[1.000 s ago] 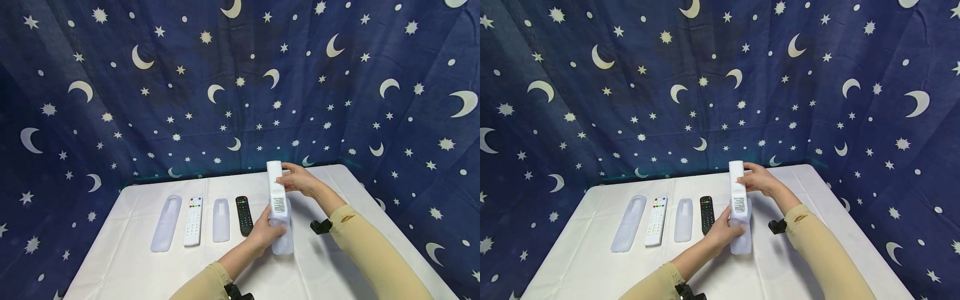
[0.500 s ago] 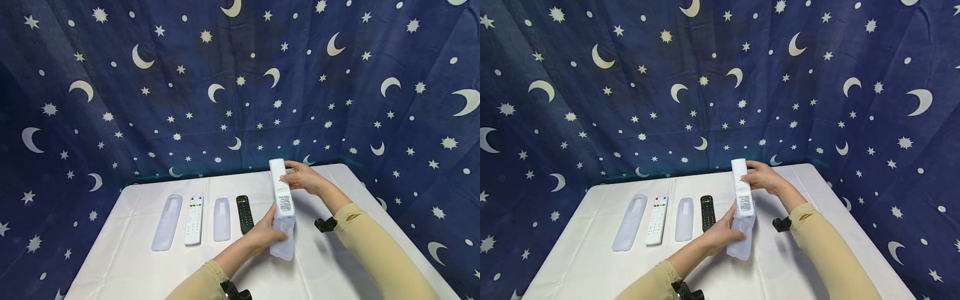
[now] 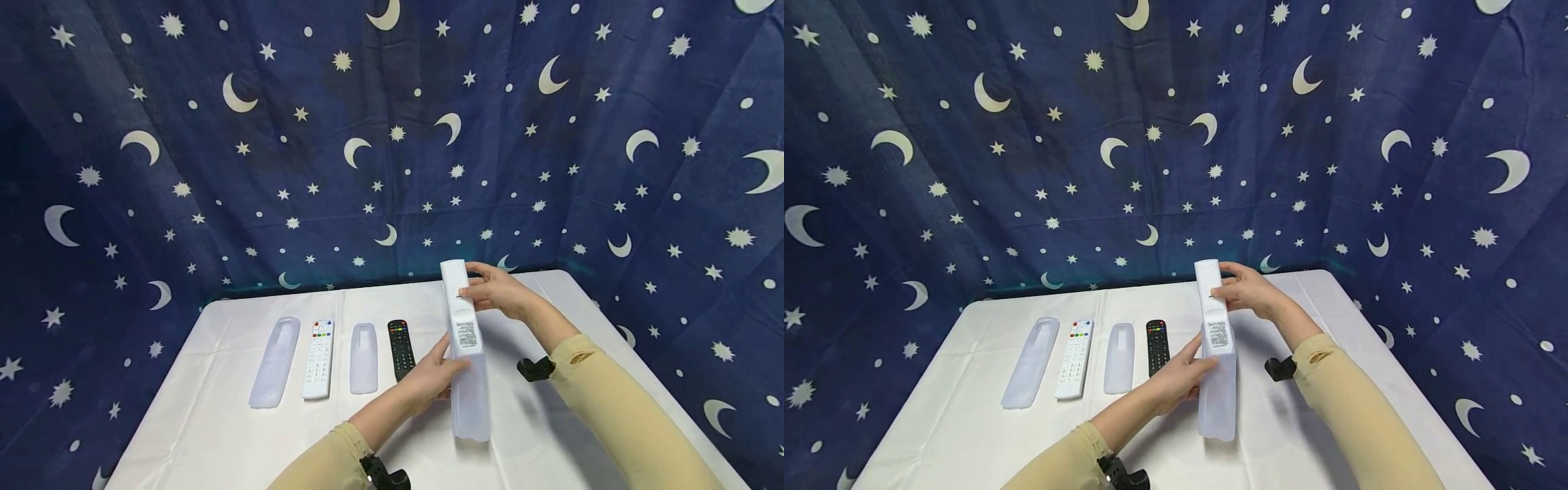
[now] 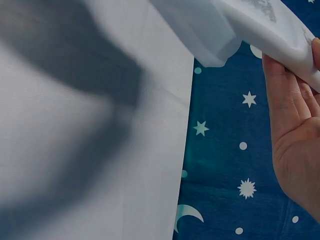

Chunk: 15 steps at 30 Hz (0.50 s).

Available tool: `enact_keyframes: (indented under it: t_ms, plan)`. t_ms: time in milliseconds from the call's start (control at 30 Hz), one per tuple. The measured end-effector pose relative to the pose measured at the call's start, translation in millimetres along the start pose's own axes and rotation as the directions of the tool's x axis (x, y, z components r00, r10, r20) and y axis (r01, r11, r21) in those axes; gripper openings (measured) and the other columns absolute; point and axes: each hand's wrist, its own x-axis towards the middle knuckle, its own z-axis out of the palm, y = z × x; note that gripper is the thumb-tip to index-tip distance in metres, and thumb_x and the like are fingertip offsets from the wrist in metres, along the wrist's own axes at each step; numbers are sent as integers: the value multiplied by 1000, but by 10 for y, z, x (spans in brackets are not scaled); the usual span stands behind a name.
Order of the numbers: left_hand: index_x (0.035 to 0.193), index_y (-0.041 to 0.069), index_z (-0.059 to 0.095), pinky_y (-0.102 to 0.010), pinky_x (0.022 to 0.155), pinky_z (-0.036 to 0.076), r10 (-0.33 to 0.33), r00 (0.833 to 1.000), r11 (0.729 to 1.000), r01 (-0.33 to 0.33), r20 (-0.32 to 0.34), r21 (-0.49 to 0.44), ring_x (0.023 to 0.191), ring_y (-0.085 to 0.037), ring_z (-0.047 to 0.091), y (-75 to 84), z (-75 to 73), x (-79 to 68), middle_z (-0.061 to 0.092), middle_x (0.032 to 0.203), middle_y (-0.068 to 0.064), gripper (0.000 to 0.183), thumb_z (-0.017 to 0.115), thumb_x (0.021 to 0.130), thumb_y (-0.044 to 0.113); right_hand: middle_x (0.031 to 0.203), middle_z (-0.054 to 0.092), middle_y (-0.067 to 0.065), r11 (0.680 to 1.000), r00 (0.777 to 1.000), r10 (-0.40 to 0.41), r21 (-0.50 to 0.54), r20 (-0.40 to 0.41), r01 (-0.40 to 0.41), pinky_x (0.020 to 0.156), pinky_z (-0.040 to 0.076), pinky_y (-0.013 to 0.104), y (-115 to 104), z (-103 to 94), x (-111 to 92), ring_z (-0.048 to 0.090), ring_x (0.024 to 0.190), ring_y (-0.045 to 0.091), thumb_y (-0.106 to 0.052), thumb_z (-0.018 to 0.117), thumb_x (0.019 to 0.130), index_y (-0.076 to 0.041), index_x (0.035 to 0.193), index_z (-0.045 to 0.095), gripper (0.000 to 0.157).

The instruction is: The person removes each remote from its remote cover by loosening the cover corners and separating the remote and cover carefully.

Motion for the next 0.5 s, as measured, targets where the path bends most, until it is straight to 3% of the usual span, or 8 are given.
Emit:
enact_keyframes:
  t_ms: [233, 500]
  plan:
    - [163, 27, 27, -47, 82, 59, 13, 999, 1000, -14, -50, -18, 97, -27, 71, -12, -29, 6, 71, 107, -11, 77, 58, 98, -1, 144, 50, 30, 999, 999, -36, -29, -10, 36, 93, 56, 47, 32, 4, 16, 67, 107, 27, -13, 71, 97, -6, 162, 20, 83]
    - [164, 25, 25, -46, 81, 61, 4, 998, 1000, -6, -62, -28, 93, -27, 73, -10, -65, -13, 74, 102, -11, 82, 60, 96, -4, 140, 53, 29, 997, 995, -70, -29, -77, 68, 90, 58, 46, 33, -18, 32, 68, 105, 27, -13, 72, 96, -7, 162, 22, 82]
